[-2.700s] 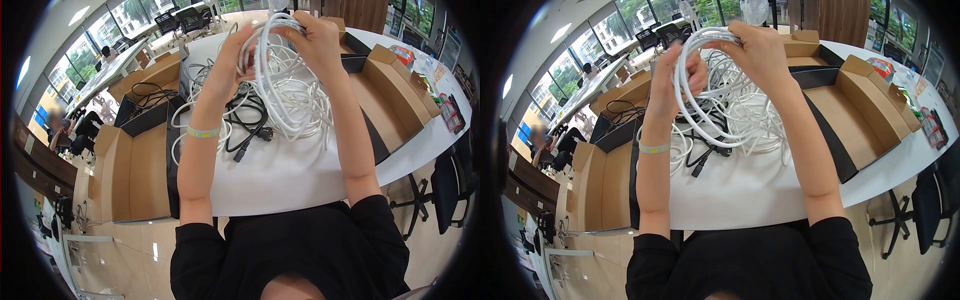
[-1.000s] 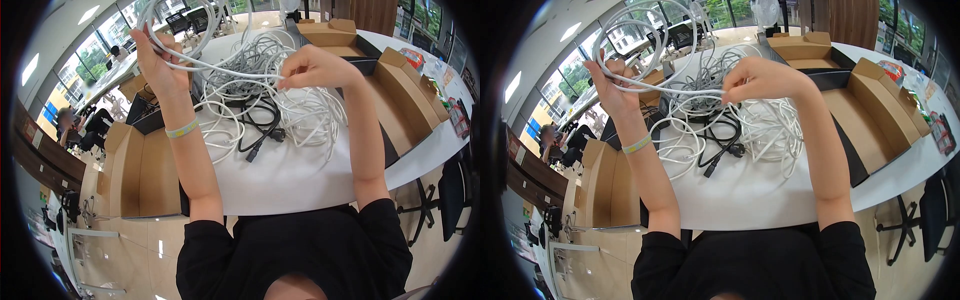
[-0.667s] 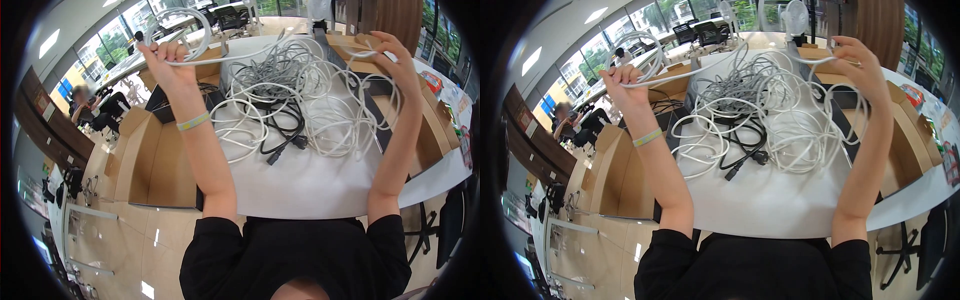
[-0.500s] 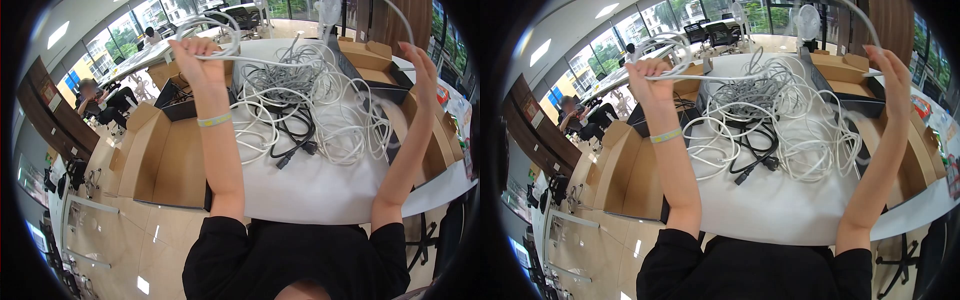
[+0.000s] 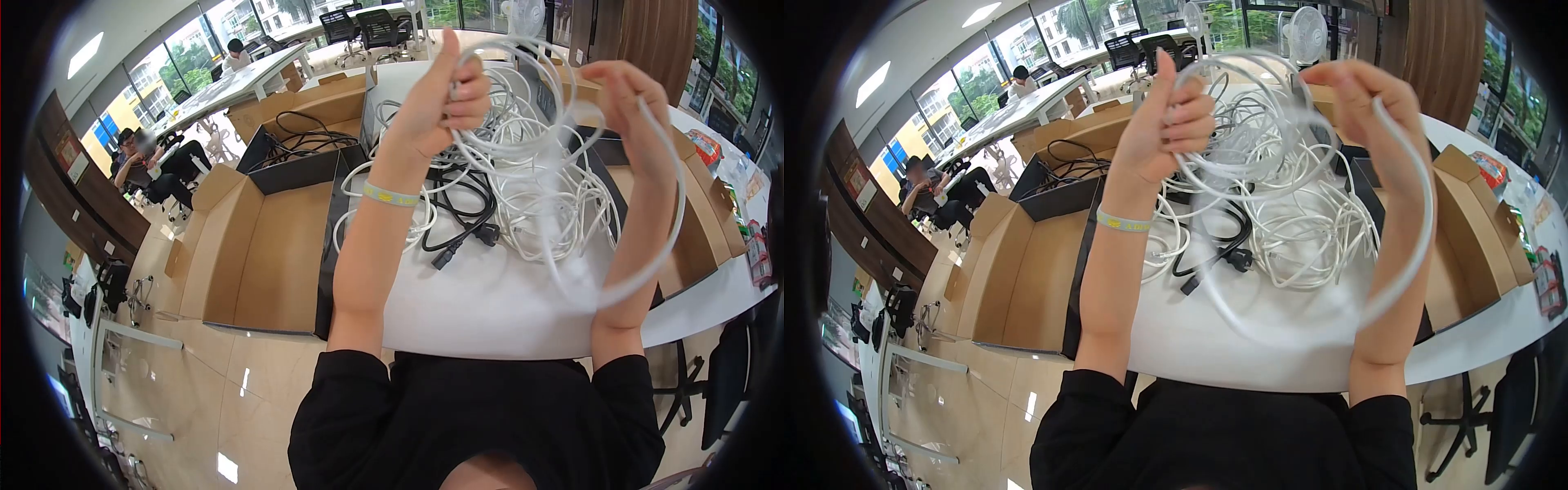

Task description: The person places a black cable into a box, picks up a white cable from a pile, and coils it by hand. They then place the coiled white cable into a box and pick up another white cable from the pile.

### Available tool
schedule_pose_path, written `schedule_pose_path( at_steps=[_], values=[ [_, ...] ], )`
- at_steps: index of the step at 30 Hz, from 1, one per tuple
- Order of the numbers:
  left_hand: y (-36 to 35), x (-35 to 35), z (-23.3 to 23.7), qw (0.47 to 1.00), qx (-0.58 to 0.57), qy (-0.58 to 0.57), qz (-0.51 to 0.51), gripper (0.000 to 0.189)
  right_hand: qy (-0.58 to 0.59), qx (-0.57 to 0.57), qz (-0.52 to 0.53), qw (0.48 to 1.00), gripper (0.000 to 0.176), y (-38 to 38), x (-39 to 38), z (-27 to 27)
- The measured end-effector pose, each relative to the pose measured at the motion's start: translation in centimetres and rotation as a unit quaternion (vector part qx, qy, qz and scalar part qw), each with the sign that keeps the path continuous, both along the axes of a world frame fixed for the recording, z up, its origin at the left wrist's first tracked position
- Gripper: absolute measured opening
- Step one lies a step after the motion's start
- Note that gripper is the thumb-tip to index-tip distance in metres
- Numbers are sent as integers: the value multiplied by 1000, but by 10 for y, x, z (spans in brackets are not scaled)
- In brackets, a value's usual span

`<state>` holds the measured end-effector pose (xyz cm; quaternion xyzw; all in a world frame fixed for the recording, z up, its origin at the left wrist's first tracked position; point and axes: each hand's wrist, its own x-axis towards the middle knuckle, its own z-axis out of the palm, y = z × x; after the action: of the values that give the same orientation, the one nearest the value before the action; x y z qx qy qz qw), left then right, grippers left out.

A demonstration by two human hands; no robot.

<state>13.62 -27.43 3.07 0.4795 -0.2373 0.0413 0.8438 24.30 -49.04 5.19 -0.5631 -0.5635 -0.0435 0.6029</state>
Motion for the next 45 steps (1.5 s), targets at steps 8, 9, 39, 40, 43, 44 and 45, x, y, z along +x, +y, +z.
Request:
schedule_pose_path(
  at_steps=[8, 9, 39, 40, 43, 44, 45],
  values=[
    [-33, 9, -10, 974, 179, 128, 56, 55, -73, -54, -104, 990, 37, 18, -3, -8],
    [-40, 8, -10, 965, 226, 121, 65, 54, -95, -52, -146, 983, 39, 19, -4, -6],
    [20, -24, 15, 880, -48, -163, 444, 38, -61, -178, -243, 952, 34, -37, 57, -8],
    [26, -27, 16, 869, -68, -168, 460, 37, -63, -175, -252, 950, 34, -47, 60, -6],
    [49, -35, 17, 837, -121, -175, 504, 37, -12, -102, 64, 993, 36, -69, 92, -32],
    [57, -38, 14, 837, -123, -173, 504, 37, -12, -104, 64, 992, 36, -71, 105, -37],
    [65, -39, 11, 830, -148, -184, 506, 36, 4, -6, 256, 967, 37, -69, 113, -37]
  ],
)
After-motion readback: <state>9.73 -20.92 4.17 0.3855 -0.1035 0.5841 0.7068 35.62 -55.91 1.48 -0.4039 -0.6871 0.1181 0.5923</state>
